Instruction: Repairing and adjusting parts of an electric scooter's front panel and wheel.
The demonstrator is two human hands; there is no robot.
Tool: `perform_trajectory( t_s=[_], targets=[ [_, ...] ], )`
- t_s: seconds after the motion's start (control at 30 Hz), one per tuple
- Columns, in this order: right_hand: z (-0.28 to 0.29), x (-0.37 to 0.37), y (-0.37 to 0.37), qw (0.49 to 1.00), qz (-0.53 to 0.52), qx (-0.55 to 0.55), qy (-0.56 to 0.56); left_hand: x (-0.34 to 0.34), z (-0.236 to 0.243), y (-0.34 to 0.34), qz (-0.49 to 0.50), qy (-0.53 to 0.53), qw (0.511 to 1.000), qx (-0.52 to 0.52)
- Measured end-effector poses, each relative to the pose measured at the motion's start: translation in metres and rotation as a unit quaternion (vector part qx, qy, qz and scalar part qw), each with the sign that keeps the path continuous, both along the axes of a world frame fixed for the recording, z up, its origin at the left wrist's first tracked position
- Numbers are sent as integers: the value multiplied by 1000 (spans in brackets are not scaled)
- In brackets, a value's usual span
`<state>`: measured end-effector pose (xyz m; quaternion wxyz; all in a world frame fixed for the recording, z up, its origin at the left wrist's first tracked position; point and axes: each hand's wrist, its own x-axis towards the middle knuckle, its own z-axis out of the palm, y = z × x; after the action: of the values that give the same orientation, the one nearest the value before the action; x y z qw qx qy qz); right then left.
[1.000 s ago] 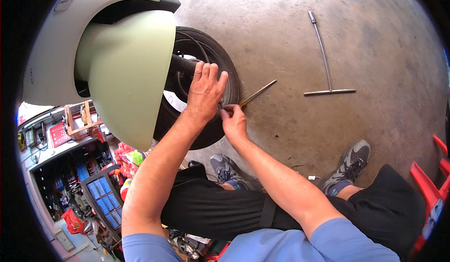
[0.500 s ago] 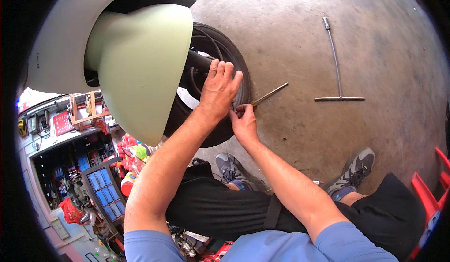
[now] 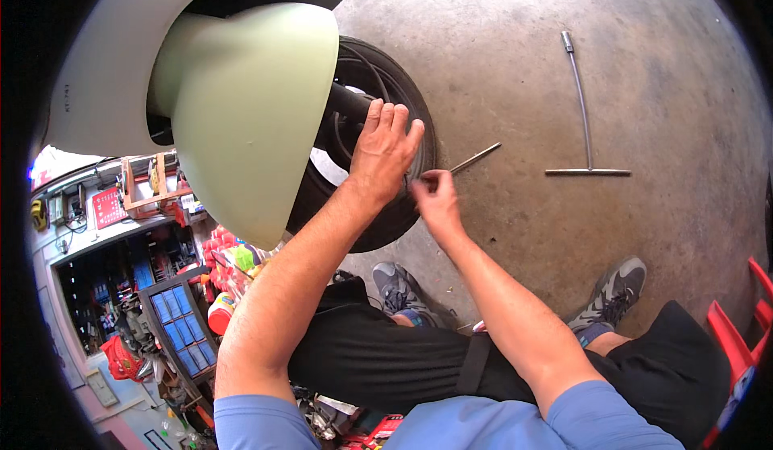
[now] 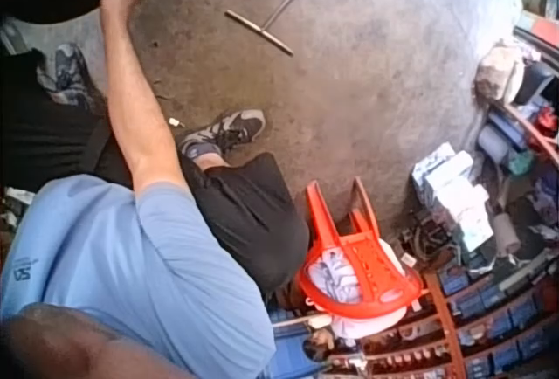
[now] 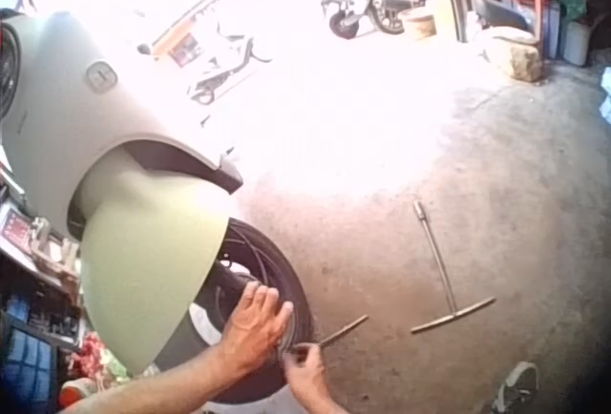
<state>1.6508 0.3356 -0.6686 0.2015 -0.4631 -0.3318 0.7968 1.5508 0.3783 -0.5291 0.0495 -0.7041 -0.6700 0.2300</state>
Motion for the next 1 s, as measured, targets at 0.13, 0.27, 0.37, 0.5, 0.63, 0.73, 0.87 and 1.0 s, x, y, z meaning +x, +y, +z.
perform_trajectory(
  t_s=[0.13,0.27,0.37,0.5,0.63,0.73,0.87,1.0],
  targets=[
    [8,-1,-7,993,-14,120,-5,-3,-1,-3,0,-6,1000,0],
    [20,2,-9,997,14,72,-3,-2,4,-1,2,-1,1000,1],
    [16,-4,-13,930,-27,360,-67,-2,3,1,5,-2,1000,0],
    [9,1,-10,996,15,-88,-5,-3,1,-3,3,5,1000,-1],
    [7,-3,-14,945,-42,320,-54,-3,-1,-2,-17,13,999,31],
    [6,8,3,994,23,-110,5,-3,5,-5,5,5,1000,0],
    [1,-4,-14,920,5,387,-65,-2,1,0,0,-10,1000,14],
    [-4,12,5,990,40,-133,25,-1,4,-3,5,5,1000,-6]
  ],
)
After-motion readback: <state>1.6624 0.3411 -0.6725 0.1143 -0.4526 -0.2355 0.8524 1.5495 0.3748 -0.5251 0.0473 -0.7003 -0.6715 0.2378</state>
